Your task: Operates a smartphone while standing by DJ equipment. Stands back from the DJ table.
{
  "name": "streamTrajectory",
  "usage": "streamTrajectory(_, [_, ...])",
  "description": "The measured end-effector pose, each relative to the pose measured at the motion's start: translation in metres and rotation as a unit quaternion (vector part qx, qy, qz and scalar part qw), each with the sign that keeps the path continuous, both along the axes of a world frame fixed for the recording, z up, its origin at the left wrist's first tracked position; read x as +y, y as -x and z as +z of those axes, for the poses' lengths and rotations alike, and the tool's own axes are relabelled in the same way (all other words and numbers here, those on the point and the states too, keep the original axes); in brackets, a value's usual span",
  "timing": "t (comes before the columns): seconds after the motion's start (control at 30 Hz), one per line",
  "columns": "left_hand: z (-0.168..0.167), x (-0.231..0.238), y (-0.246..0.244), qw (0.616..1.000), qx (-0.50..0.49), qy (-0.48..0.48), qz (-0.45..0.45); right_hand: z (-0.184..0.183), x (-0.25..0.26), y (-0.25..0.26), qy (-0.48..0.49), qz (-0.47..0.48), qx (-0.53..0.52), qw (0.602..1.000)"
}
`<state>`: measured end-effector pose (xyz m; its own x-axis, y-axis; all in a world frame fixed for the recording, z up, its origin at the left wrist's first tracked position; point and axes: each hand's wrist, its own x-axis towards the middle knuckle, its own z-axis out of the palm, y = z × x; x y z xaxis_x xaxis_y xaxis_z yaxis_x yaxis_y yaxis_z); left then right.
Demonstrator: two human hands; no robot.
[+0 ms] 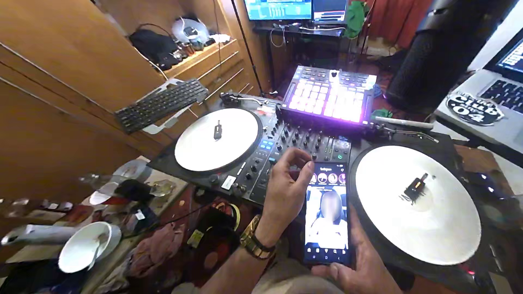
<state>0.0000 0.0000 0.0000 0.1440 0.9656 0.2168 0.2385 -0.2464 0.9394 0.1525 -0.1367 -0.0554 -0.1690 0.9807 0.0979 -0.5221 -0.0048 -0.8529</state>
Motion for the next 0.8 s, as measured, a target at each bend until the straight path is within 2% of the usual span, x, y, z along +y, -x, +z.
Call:
streamTrajectory(0.13, [0.0,0.01,0.011,1.0,-0.012,-0.021,-0.009,0.0,0.006,0.014,-0.018,-0.005,-0.004,1.0])
streamTrajectory(0.3, [0.002,0.017,0.051,0.986,-0.073,0.085,-0.126,0.006,0.018,0.04,-0.009,-0.028,-0.01,1.0])
streamTrajectory(0.43, [0.002,0.028,0.08,0.972,-0.099,0.099,-0.188,0.003,0.034,0.061,0.004,-0.042,0.011,0.999])
streamTrajectory(0.8, [0.003,0.065,0.128,0.962,-0.131,0.085,-0.226,0.015,0.068,0.107,0.011,-0.027,0.042,0.999])
